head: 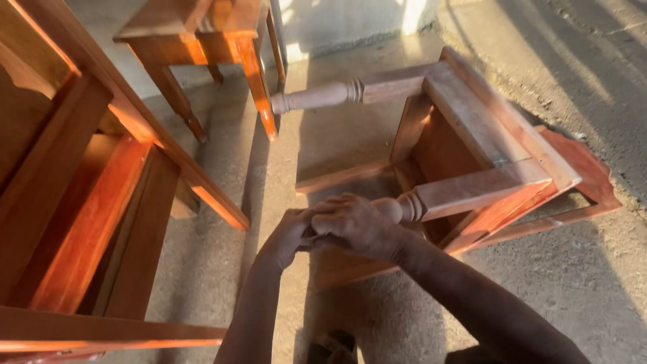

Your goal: Sanding the wooden legs of a chair using sandpaper.

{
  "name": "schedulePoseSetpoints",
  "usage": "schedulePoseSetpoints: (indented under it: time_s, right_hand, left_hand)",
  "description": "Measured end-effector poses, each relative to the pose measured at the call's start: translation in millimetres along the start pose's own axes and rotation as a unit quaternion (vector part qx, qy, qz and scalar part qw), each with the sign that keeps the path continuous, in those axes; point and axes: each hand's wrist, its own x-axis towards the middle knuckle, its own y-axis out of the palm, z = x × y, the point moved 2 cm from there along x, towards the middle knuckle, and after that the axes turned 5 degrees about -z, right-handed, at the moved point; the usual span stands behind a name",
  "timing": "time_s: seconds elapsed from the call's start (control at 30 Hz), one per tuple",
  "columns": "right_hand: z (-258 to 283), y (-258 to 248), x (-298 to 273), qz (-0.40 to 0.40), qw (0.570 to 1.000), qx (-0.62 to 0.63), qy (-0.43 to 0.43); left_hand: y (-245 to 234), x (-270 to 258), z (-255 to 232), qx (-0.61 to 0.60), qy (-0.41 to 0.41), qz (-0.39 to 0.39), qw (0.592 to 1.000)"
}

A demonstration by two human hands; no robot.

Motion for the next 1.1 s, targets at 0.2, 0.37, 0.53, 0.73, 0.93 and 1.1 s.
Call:
schedulePoseSetpoints:
  time_s: [0.2, 0.37, 0.53, 0.73, 0.93, 1.1]
  right_hand:
    - [-76, -16, -96, 0.034, 0.806, 0.403, 0.433]
    - [-16, -1, -32, 0.073, 0.994, -0.082, 0.024]
    - [-26, -20, -51, 0.053, 0.990, -0.131, -0.023]
    - [-26, -19, -48, 0.142, 0.966, -0.130, 0.174]
    - [10, 25, -63, -0.034, 0.988, -0.145, 0.047]
    - [41, 75, -151, -0.330, 0.851, -0.034, 0.407]
  left_hand:
    - [-5, 12, 18, 0.004, 0.106, 0.035, 0.994]
    - [0, 11, 12, 0.002, 0.071, -0.001, 0.997]
    - [-3, 11, 16, -0.038, 0.003, -0.033, 0.999]
    - [-1, 11, 13, 0.017, 0.109, 0.027, 0.993]
    - [-1, 5, 9, 0.068, -0.018, -0.042, 0.997]
    - [-31, 47, 48, 0.104, 0.122, -0.037, 0.986]
